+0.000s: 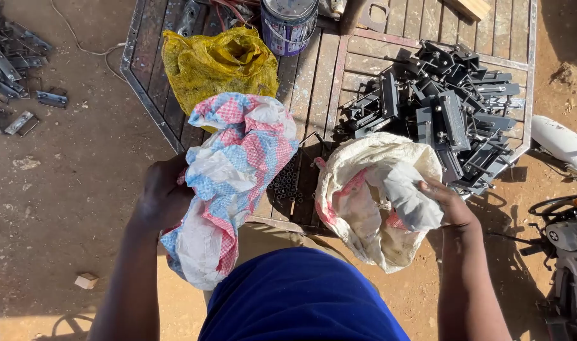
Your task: The person organizes items on a wooden workbench, moving a yellow sack and retrieving a power drill and a cloth from a white sack. They then open a paint can and use a brush to apply black paint to a metal bracket, dipping the brush repeatedly and coating the part.
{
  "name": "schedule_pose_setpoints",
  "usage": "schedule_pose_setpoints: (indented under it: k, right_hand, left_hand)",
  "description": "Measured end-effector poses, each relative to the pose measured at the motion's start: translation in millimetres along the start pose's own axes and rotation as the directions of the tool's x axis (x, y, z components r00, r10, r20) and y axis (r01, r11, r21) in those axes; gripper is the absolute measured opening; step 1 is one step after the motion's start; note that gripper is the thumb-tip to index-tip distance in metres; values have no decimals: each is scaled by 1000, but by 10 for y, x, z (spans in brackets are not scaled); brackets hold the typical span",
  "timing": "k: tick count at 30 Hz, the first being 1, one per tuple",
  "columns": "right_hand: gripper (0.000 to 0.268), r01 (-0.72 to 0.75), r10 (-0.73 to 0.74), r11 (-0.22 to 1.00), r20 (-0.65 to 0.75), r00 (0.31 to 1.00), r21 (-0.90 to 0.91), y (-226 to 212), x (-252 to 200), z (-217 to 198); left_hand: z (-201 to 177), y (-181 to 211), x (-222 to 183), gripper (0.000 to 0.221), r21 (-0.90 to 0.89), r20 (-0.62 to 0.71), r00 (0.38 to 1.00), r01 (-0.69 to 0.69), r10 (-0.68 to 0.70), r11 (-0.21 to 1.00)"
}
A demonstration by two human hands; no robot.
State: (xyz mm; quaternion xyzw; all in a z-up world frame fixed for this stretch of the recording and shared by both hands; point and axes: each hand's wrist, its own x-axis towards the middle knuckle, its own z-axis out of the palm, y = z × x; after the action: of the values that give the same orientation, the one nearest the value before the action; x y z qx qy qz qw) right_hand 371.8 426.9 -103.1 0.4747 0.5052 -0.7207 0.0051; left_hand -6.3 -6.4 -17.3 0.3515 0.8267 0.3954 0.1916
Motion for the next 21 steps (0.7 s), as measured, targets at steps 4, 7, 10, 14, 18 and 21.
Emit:
schedule_pose_setpoints:
  k: [4, 7, 10, 14, 18, 21]
  right_hand:
    - [30, -235, 653, 693, -456, 605, 681, -250, 615, 364]
    - [27, -214, 745, 599, -439, 502, 771, -206, 555, 463]
    - [25, -146, 859, 452, -385, 338, 880, -193, 508, 549]
    - [25, -45, 939, 309, -297, 173, 950, -112, 382, 650]
    - [33, -136, 514, 609, -258, 818, 781, 139, 148, 678]
    - [42, -50, 75, 774, -13, 997, 631, 205, 118, 852]
  left_hand:
    - [8, -247, -28, 28, -153, -123, 991, -67, 48, 986]
    - [96, -708, -140, 27, -321, -187, 978, -147, 90, 935]
    - [89, -648, -281, 21, -416, -244, 970, -97, -9, 904]
    - [53, -1012, -333, 17, -493, -287, 958, -144, -5, 858]
    - [167, -1262, -379, 18, -404, -359, 925, -35, -124, 914]
    - [131, -1110, -390, 26, -455, -370, 905, 21, -210, 890]
